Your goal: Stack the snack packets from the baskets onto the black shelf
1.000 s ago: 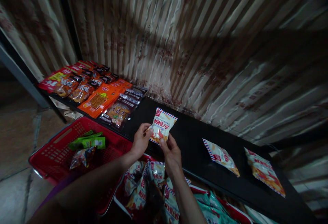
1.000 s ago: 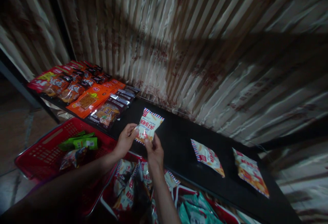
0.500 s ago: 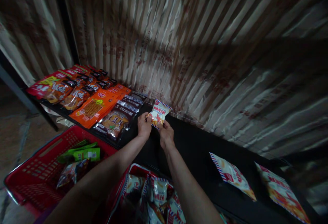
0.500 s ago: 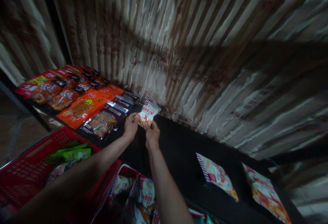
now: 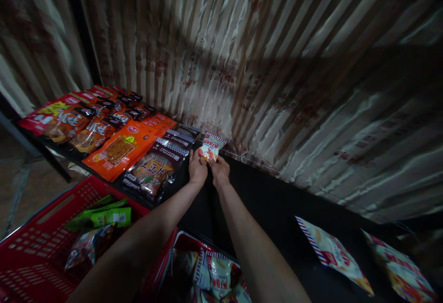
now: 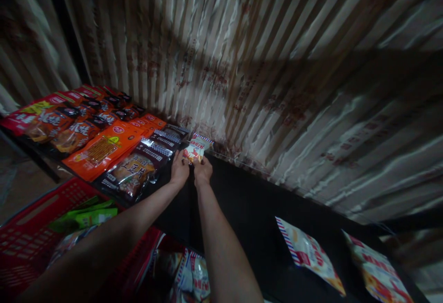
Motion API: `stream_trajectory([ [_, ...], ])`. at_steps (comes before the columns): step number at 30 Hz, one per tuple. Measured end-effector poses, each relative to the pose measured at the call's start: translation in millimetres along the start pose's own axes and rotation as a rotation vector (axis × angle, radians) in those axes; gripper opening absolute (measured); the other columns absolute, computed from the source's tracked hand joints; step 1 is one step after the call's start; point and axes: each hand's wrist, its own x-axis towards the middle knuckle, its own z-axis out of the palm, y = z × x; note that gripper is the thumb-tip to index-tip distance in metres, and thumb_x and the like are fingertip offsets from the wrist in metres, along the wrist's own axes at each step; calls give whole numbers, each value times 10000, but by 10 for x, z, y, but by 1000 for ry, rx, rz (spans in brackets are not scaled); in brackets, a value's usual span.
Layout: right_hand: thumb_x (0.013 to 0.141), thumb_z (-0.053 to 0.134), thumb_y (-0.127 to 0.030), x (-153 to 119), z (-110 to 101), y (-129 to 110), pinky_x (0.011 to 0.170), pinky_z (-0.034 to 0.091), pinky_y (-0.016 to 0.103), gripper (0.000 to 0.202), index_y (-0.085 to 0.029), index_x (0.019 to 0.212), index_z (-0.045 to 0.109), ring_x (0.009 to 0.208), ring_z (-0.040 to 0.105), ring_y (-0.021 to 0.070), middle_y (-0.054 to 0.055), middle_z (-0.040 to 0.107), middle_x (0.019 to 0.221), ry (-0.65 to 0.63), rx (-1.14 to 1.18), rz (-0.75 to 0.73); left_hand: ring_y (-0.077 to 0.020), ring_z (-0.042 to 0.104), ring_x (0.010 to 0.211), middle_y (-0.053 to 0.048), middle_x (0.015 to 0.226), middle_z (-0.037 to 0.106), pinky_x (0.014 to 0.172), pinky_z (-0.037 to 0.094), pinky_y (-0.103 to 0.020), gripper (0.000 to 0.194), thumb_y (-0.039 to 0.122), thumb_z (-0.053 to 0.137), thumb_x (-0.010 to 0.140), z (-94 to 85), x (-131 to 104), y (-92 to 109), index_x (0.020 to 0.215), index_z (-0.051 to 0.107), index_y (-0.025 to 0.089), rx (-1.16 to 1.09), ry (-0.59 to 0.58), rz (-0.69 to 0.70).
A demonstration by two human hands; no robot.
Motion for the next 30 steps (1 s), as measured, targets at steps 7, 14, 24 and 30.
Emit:
stream_trajectory([
  [7,665,619,-287,121,30,64,658,516,266,374,-117,989,697,726,674,194,79,734,854,11,-264,-53,-220,295,1383,-168,1466,365,1136,257,-330,479,90,413,850,14,-2,-56,1324,476,80,40,-65,55],
  [14,731,586,-289,118,50,-3,736,516,273,402,-188,1117,641,808,678,184,50,733,896,-29,-488,-98,-263,268,1392,-187,1473,342,1143,245,-370,446,90,398,851,71,16,-96,1274,535,54,123,-18,81],
  [24,842,509,-361,-105,-37,-303,834,485,332,411,-235,1228,567,1017,629,232,85,680,1092,-70,-859,-38,-284,244,1398,-190,1463,355,1146,242,-396,459,72,399,837,77,-3,-101,1273,540,47,239,-25,120],
  [30,831,526,-389,-86,-61,-283,827,482,333,396,-252,1198,580,1001,627,223,75,679,1066,-43,-871,-30,-291,218,1405,-220,1459,340,1146,237,-408,461,94,395,852,76,-47,-95,1293,512,25,269,-30,132],
])
